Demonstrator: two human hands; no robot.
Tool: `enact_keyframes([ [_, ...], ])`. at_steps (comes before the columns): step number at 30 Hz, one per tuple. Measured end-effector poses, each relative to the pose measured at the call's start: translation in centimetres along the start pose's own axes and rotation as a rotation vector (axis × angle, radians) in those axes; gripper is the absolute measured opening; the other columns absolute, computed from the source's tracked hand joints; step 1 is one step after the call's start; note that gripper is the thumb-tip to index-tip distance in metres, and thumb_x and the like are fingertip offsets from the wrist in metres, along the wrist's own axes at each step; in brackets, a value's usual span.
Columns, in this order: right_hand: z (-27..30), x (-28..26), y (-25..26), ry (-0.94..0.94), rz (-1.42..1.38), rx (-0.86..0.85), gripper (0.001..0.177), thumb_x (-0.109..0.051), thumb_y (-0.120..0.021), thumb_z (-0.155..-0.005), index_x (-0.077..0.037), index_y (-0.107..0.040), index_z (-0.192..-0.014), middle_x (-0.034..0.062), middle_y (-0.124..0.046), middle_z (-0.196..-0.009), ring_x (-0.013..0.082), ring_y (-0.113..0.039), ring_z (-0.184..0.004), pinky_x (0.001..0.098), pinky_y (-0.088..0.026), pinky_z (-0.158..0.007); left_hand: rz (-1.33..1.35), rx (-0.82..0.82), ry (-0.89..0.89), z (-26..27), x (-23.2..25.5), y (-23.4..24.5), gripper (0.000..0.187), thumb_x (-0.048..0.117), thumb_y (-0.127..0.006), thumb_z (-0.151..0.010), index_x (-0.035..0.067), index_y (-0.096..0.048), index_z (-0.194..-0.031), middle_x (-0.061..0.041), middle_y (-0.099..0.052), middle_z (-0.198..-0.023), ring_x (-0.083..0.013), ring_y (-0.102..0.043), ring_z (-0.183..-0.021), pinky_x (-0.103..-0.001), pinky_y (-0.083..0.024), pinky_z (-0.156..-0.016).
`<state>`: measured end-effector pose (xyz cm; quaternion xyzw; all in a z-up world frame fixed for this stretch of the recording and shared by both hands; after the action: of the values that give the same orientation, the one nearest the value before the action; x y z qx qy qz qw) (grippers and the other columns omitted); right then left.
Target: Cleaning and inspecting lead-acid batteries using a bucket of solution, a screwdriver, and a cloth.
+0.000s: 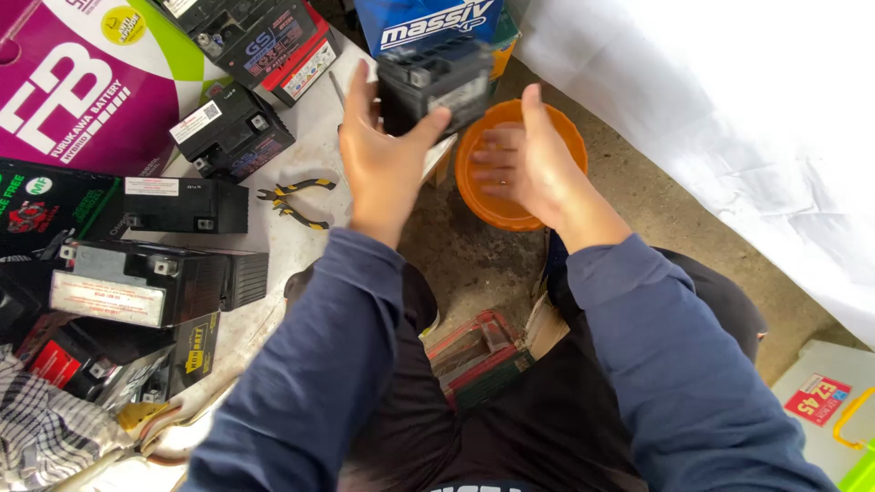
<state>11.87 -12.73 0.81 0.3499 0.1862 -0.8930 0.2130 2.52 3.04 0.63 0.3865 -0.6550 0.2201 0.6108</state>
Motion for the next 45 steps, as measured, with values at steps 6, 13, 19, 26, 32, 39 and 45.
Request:
enact_keyframes([
  [6,3.9,-3.3,0.3,0.352,0.607,0.183,0.090,-0.069,-0.020,-0.087,-0.004,-0.051,-0.140,0.0157,-0.068,-0.119,0.0231,-0.071,-0.097,0.0328,-0.055,-0.079,-0.300,-0.044,-0.061,-2.1,-2.4,2.1,0.098,0.015,-0.092,-0.074,-0.004,-0.034,-0.151,-0.018,-0.060,-0.134,-0.0288,-0.064,-0.120,-0.036,-0.052,-0.104],
  [13,4.9,-4.0,1.9,0.618,1.005,0.230,0.047,-0.027,-0.065,-0.099,0.005,-0.057,-0.132,0.0123,-0.070,-0.097,0.0184,-0.070,-0.071,0.0272,-0.055,-0.060,-0.346,-0.137,-0.154,-3.0,-3.2,3.9,0.096,0.007,-0.093,-0.075,0.001,-0.034,-0.152,-0.022,-0.058,-0.134,-0.0344,-0.061,-0.123,-0.042,-0.050,-0.108],
  [19,3.9,-2.0,2.2,0.508,1.245,0.187,0.052,-0.035,-0.067,-0.093,-0.003,-0.062,-0.133,0.0148,-0.070,-0.123,0.0319,-0.069,-0.106,0.0417,-0.053,-0.086,-0.507,-0.286,-0.259,-1.4,-4.2,5.2,0.111,0.012,-0.094,-0.073,0.002,-0.023,-0.158,-0.019,-0.049,-0.125,-0.0326,-0.060,-0.108,-0.040,-0.052,-0.097],
  [26,3.6,-0.5,1.2,0.432,1.383,0.067,0.060,-0.040,-0.066,-0.092,-0.007,-0.056,-0.141,0.0137,-0.068,-0.127,0.0331,-0.068,-0.107,0.0423,-0.053,-0.087,-0.592,-0.308,-0.208,-0.6,-4.3,4.9,0.119,0.016,-0.098,-0.068,0.006,-0.019,-0.158,-0.021,-0.048,-0.127,-0.0325,-0.061,-0.105,-0.040,-0.054,-0.095],
  [32,5.9,-2.6,-0.9,0.220,1.391,-0.058,0.058,-0.033,-0.056,-0.099,-0.002,-0.049,-0.148,0.0278,-0.059,-0.135,0.0435,-0.060,-0.125,0.0519,-0.056,-0.095,-0.673,-0.287,-0.050,-0.5,-4.5,3.5,0.122,0.026,-0.102,-0.064,0.013,-0.023,-0.156,-0.019,-0.043,-0.121,-0.0517,-0.059,-0.116,-0.054,-0.055,-0.099],
  [39,4.2,-1.8,-0.4,0.241,1.397,-0.068,0.059,-0.035,-0.055,-0.100,-0.003,-0.047,-0.149,0.0290,-0.054,-0.140,0.0432,-0.058,-0.128,0.0493,-0.057,-0.094,-0.687,-0.237,0.001,-0.3,-3.1,3.0,0.116,0.026,-0.101,-0.063,0.010,-0.027,-0.151,-0.021,-0.046,-0.118,-0.0537,-0.062,-0.110,-0.057,-0.054,-0.097],
  [45,2.5,-0.7,-0.1,0.257,1.451,-0.058,0.058,-0.036,-0.055,-0.100,-0.004,-0.049,-0.148,0.0311,-0.052,-0.142,0.0438,-0.059,-0.126,0.0511,-0.057,-0.093,-0.720,-0.132,0.018,-0.9,-3.2,1.8,0.116,0.035,-0.101,-0.059,0.015,-0.029,-0.148,-0.018,-0.049,-0.117,-0.0534,-0.066,-0.104,-0.060,-0.056,-0.092],
])
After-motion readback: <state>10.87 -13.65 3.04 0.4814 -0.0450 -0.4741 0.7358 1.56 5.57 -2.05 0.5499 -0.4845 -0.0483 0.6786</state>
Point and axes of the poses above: each hand's wrist, its own z-axis away from the middle knuckle, its own y-axis out of the back of the hand, x = y × z, the point moved 4 cm from there along -z, towards the middle knuckle
